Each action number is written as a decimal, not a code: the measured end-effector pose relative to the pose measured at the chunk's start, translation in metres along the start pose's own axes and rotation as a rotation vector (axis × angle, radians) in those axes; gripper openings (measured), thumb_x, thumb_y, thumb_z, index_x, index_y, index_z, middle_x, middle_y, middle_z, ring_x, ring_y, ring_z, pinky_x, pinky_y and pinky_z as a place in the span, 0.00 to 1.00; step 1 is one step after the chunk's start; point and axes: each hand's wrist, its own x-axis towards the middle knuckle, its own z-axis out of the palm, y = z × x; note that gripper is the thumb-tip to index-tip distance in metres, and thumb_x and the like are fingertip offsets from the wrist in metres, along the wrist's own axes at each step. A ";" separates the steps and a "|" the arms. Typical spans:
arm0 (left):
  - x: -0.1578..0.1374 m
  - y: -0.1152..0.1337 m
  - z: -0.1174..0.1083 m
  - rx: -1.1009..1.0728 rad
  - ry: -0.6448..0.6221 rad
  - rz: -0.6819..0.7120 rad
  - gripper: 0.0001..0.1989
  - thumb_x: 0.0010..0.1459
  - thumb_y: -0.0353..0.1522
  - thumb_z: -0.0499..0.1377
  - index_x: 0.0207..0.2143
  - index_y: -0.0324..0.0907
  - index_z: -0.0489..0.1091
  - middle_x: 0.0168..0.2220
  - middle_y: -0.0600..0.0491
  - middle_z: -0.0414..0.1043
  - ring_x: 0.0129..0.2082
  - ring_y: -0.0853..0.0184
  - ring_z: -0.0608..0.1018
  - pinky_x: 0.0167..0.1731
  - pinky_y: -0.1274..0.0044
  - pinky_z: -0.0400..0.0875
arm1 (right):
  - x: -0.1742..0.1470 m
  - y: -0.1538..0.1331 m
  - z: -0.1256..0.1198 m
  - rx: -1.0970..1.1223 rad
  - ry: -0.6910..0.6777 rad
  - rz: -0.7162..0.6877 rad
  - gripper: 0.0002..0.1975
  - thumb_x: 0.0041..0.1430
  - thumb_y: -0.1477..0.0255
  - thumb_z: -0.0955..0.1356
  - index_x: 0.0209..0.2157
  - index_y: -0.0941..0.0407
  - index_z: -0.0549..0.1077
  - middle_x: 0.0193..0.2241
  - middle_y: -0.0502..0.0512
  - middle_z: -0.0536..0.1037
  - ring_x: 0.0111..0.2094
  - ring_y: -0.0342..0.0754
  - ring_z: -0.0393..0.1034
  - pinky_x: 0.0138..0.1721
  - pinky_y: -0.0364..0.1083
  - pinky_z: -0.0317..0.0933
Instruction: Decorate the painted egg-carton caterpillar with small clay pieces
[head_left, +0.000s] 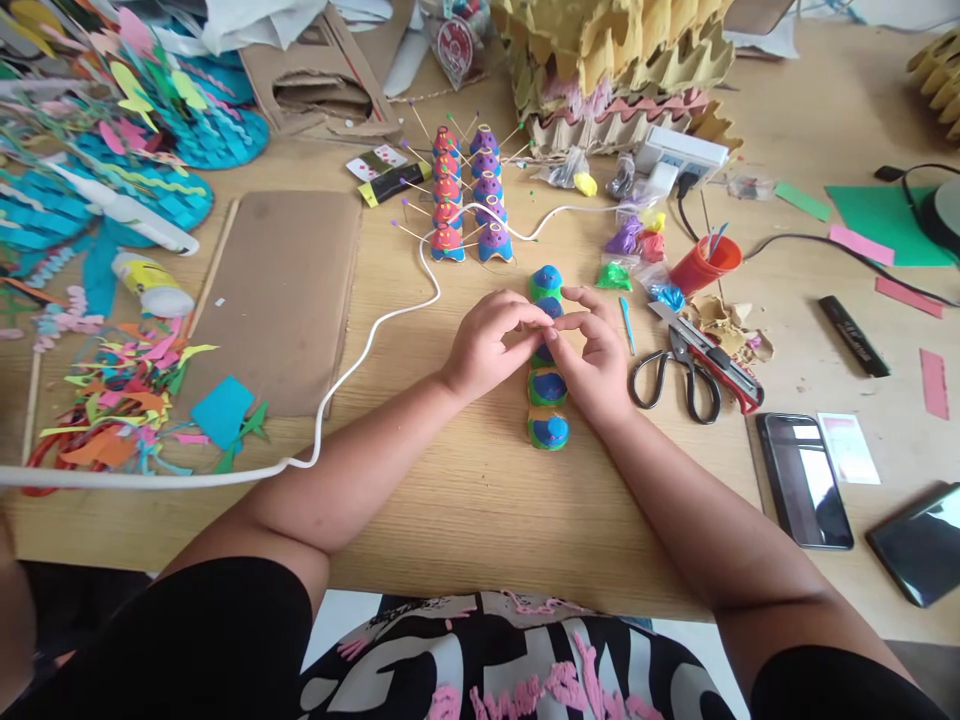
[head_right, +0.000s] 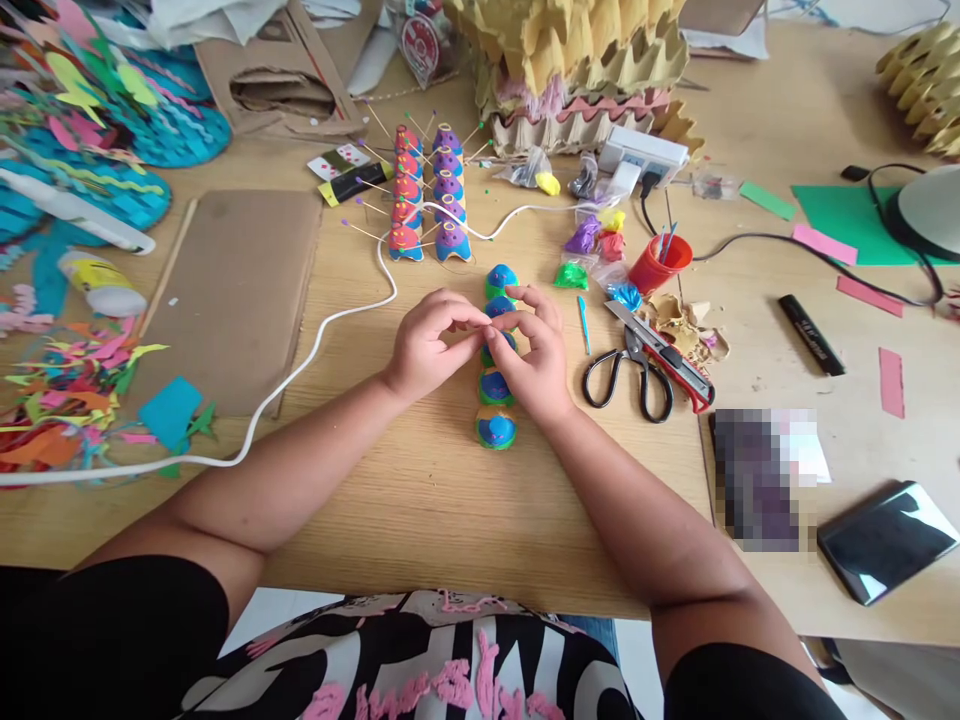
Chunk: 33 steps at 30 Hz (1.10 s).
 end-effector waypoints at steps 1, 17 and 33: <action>0.000 0.000 0.000 -0.001 0.008 -0.005 0.06 0.69 0.29 0.66 0.47 0.45 0.78 0.38 0.54 0.81 0.37 0.70 0.81 0.38 0.77 0.75 | 0.001 0.000 0.000 0.006 0.009 0.003 0.15 0.67 0.51 0.74 0.38 0.49 0.81 0.60 0.59 0.79 0.68 0.62 0.70 0.76 0.71 0.56; -0.001 0.000 0.001 -0.092 0.015 -0.147 0.07 0.68 0.26 0.64 0.47 0.42 0.80 0.38 0.53 0.82 0.37 0.71 0.81 0.38 0.79 0.76 | 0.012 0.007 -0.001 0.145 0.120 0.035 0.18 0.69 0.50 0.72 0.36 0.49 0.81 0.51 0.57 0.79 0.60 0.56 0.74 0.72 0.64 0.63; -0.002 -0.001 0.004 -0.122 -0.026 -0.204 0.07 0.66 0.26 0.64 0.45 0.42 0.81 0.39 0.52 0.83 0.36 0.71 0.81 0.39 0.78 0.77 | 0.015 0.013 0.001 0.167 0.167 0.047 0.27 0.72 0.47 0.68 0.27 0.52 0.73 0.47 0.55 0.80 0.56 0.52 0.75 0.67 0.58 0.66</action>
